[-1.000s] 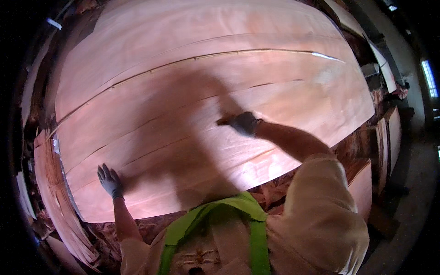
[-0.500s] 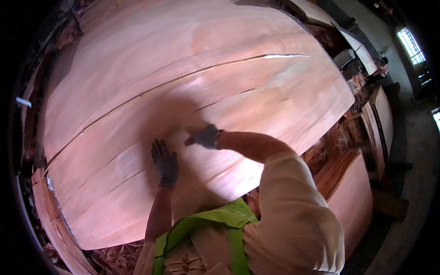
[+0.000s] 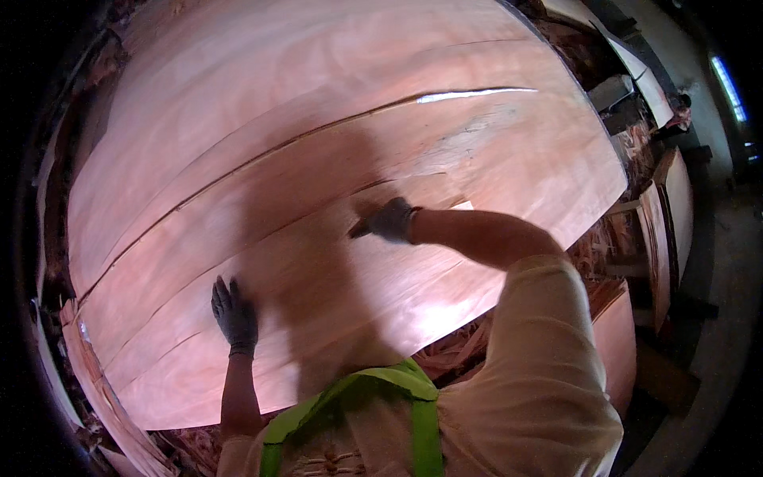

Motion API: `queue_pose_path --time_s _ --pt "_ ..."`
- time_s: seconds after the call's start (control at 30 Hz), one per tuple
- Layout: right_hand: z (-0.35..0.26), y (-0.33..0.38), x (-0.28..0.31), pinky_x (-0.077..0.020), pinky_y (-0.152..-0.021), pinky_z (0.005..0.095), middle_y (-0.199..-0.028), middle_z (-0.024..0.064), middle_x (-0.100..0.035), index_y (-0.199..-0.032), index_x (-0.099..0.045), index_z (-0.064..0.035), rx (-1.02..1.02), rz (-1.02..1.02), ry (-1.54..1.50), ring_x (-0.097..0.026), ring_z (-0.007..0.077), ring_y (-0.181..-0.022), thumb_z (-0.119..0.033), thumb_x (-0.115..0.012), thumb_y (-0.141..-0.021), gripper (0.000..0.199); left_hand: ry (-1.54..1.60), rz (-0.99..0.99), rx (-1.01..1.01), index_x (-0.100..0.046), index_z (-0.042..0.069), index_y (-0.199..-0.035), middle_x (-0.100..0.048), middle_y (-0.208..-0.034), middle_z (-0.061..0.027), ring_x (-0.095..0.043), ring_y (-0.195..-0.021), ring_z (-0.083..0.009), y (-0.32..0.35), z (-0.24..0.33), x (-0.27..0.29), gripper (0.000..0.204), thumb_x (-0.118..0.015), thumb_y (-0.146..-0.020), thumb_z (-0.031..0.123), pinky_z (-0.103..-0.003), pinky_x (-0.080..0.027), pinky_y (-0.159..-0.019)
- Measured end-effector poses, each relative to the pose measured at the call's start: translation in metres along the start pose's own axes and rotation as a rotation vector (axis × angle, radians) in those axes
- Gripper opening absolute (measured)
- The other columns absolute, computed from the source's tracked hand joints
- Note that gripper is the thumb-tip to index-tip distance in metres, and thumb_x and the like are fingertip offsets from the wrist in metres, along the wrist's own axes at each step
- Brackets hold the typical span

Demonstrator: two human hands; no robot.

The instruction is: The person prepares thin wood veneer sheets by smoothing them onto a work surface, using a small hand tool to trim or score the material, and checking the alignment of multiple sheets before clearing scraps.

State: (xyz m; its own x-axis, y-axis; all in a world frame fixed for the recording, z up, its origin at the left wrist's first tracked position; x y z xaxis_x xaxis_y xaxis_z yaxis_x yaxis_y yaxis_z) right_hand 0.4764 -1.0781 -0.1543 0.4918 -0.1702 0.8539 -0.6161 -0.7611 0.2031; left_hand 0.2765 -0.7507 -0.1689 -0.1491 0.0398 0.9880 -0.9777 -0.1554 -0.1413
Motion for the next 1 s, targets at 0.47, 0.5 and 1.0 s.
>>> queue_pose_path --time_s 0.47,0.5,1.0 --pt "0.232 0.075 0.110 -0.0494 -0.059 0.0414 -0.077 0.0101 -0.062 -0.092 -0.057 -0.0139 -0.264 -0.464 0.812 -0.063 0.0282 -0.067 -0.016 -0.048 -0.086 0.011 -0.005 -0.068 -0.007 -0.031 0.010 -0.137 -0.020 -0.144 -0.0194 -0.022 -0.131 -0.0386 -0.009 0.007 0.003 0.064 -0.050 -0.076 0.018 -0.049 -0.020 -0.105" --pt "0.242 0.084 0.119 -0.0489 -0.059 0.0419 -0.076 0.0100 -0.062 -0.090 -0.057 -0.0138 -0.206 -0.391 0.847 -0.062 0.0280 -0.067 -0.016 -0.049 -0.085 0.010 0.016 -0.064 -0.004 -0.031 0.009 -0.137 -0.020 -0.144 -0.0196 -0.022 -0.130 -0.0388 -0.011 0.009 0.004 0.064 -0.050 -0.076 0.018 -0.049 -0.020 -0.105" --pt "0.234 0.073 0.042 -0.0466 -0.079 0.0341 -0.091 0.0122 -0.063 -0.091 -0.066 -0.0098 -0.414 0.542 -0.339 -0.059 0.0288 -0.087 -0.015 -0.054 -0.080 0.017 0.017 -0.054 -0.012 -0.034 0.010 -0.135 -0.022 -0.144 -0.0192 -0.023 -0.130 -0.0394 -0.011 0.012 0.008 0.062 -0.050 -0.077 0.018 -0.049 -0.020 -0.106"
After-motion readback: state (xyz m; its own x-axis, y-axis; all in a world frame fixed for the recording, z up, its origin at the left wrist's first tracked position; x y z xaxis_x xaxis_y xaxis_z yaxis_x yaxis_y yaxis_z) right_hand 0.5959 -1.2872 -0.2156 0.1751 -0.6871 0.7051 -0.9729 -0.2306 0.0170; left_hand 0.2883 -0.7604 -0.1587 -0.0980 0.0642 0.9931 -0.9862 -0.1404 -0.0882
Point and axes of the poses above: each hand's wrist, its own y-axis away from the middle knuckle, its own x-axis out of the back of the hand, z = x × y, the point moved 6 cm from there along -y, towards the middle knuckle
